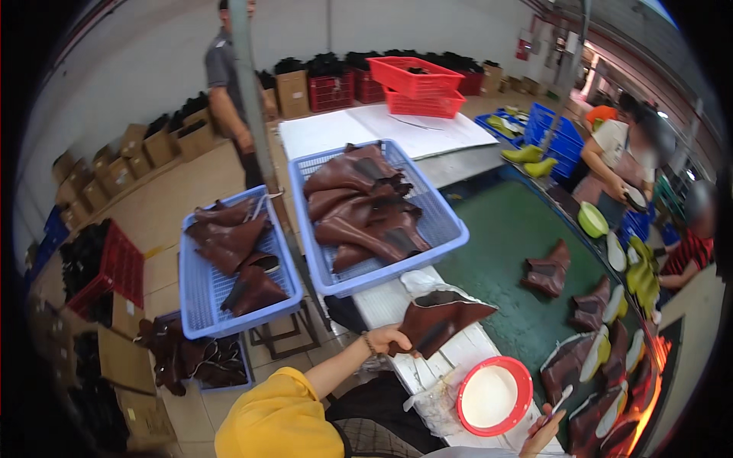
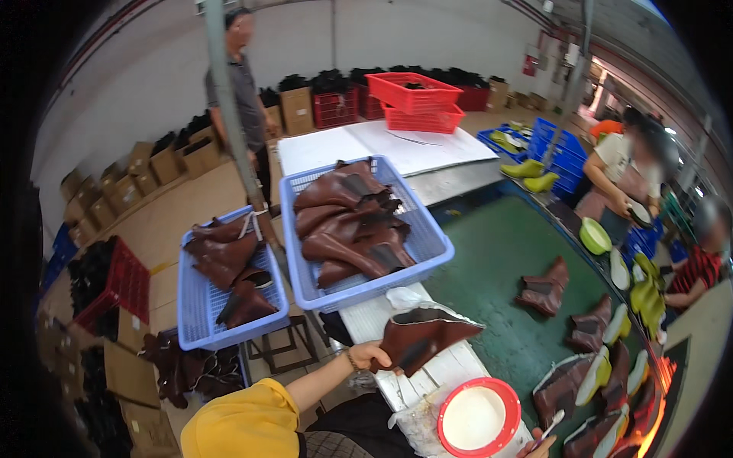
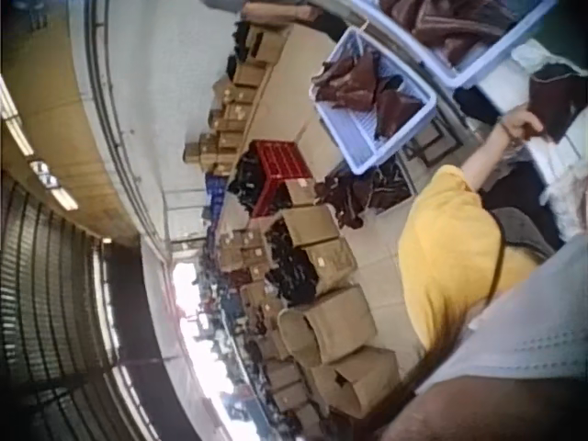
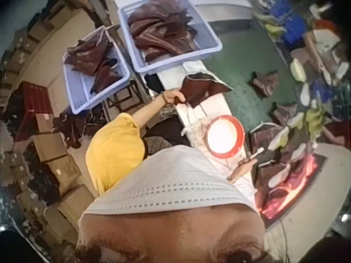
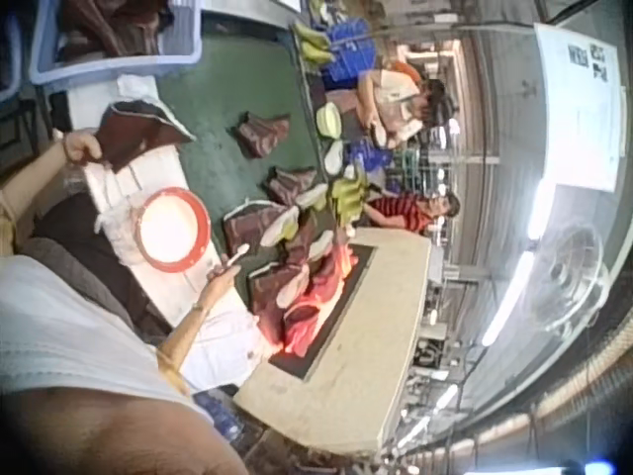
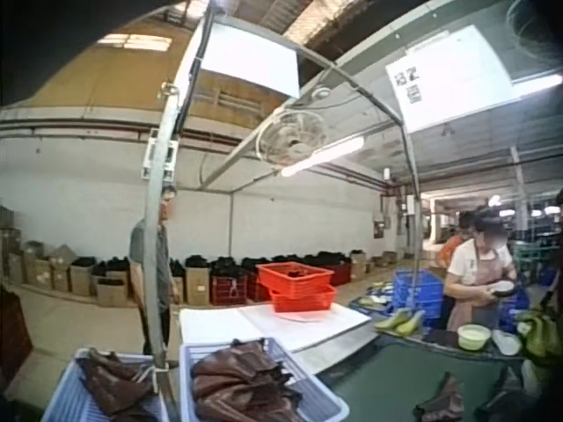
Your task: Applying white adhesive to the edges of brown shoe uppers using a small brush.
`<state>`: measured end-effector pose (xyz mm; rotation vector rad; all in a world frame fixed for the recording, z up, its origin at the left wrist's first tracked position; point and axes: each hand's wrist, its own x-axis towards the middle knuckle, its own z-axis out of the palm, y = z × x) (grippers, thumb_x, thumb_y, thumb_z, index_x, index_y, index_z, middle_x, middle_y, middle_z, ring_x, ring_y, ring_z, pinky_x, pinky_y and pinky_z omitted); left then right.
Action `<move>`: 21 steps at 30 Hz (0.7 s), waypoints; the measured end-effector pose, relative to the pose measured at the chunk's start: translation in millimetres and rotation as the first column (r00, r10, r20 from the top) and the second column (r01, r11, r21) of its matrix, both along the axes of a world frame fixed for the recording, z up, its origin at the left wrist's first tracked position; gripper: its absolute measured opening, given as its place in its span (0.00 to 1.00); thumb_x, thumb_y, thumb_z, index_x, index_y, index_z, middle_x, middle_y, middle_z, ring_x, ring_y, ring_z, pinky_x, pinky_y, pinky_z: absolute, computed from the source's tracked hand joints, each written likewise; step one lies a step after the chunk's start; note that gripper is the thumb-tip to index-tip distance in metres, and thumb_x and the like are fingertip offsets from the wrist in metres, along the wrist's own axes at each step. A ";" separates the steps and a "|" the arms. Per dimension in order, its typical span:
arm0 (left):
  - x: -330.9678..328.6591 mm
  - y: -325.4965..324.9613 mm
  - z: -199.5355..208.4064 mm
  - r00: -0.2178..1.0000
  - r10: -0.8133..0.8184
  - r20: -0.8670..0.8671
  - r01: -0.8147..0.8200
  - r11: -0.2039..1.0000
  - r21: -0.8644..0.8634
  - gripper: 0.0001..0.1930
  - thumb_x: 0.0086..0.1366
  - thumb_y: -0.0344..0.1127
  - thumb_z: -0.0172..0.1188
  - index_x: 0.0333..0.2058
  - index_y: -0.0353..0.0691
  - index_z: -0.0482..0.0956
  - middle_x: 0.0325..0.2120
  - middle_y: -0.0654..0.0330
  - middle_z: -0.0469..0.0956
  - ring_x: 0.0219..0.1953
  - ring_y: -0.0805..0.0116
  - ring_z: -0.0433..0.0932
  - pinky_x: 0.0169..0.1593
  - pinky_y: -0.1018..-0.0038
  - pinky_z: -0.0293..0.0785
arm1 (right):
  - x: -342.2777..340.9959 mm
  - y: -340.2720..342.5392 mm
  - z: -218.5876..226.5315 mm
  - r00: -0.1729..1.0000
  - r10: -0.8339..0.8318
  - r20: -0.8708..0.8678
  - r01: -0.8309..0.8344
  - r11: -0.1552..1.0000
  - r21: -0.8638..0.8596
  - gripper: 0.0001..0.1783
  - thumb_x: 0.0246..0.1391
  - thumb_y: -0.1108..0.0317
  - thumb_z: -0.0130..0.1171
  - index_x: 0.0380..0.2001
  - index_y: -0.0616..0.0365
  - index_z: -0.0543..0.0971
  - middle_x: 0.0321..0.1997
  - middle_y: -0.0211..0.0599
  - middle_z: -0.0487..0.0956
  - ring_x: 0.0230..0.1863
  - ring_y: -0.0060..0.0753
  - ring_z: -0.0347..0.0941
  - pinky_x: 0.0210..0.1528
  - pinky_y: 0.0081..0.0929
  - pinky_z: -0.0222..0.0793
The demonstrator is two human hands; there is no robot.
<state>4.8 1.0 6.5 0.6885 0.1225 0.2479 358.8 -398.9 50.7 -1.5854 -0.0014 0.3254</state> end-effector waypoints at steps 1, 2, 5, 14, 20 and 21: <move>2.4 -1.4 3.6 1.000 0.014 0.015 -0.014 1.000 -0.003 0.32 0.55 0.24 0.64 0.60 0.30 0.71 0.48 0.47 0.81 0.47 0.56 0.82 0.54 0.63 0.77 | 4.1 -8.5 -22.1 0.994 0.092 -0.050 -0.085 0.989 0.124 0.33 0.69 0.37 0.48 0.44 0.59 0.82 0.21 0.20 0.69 0.17 0.14 0.60 0.17 0.17 0.52; -0.2 1.6 -5.3 1.000 0.012 0.007 -0.012 0.999 0.036 0.32 0.56 0.25 0.64 0.61 0.30 0.70 0.48 0.47 0.81 0.48 0.56 0.82 0.54 0.63 0.77 | 9.5 -9.1 -37.6 0.978 0.190 -0.089 -0.163 0.955 0.250 0.36 0.67 0.34 0.50 0.48 0.62 0.81 0.28 0.26 0.80 0.23 0.21 0.71 0.21 0.17 0.65; 0.7 0.3 -9.7 1.000 0.004 0.022 -0.005 0.998 0.064 0.32 0.56 0.25 0.64 0.62 0.30 0.69 0.49 0.46 0.81 0.48 0.56 0.82 0.54 0.62 0.77 | -30.6 35.0 -18.4 0.993 -0.107 -0.055 0.115 0.979 0.170 0.32 0.67 0.37 0.53 0.43 0.60 0.84 0.27 0.25 0.78 0.21 0.19 0.68 0.19 0.17 0.60; -19.0 -14.6 -4.0 0.996 0.069 -0.051 -0.068 0.997 0.023 0.31 0.53 0.24 0.64 0.58 0.30 0.73 0.45 0.48 0.83 0.43 0.56 0.84 0.51 0.62 0.80 | -40.9 9.1 -54.3 0.968 -0.182 0.172 0.175 0.983 0.058 0.26 0.73 0.46 0.47 0.41 0.58 0.81 0.14 0.13 0.56 0.12 0.08 0.48 0.12 0.18 0.38; -19.1 -1.4 17.7 0.941 0.278 -0.193 -0.257 0.958 0.127 0.18 0.49 0.26 0.62 0.42 0.28 0.84 0.39 0.51 0.86 0.42 0.58 0.85 0.51 0.66 0.79 | -50.4 28.1 -13.2 0.896 -0.002 0.444 0.090 0.980 -0.176 0.19 0.69 0.67 0.45 0.49 0.62 0.83 0.22 0.18 0.67 0.21 0.11 0.56 0.19 0.16 0.49; -44.5 14.5 19.6 0.937 0.225 -0.267 -0.174 0.964 0.201 0.23 0.47 0.26 0.62 0.45 0.25 0.81 0.40 0.48 0.85 0.42 0.55 0.85 0.51 0.64 0.80 | -46.2 34.8 4.9 0.890 0.086 0.449 0.009 0.979 -0.205 0.17 0.70 0.65 0.48 0.48 0.60 0.84 0.22 0.18 0.67 0.22 0.14 0.58 0.23 0.19 0.52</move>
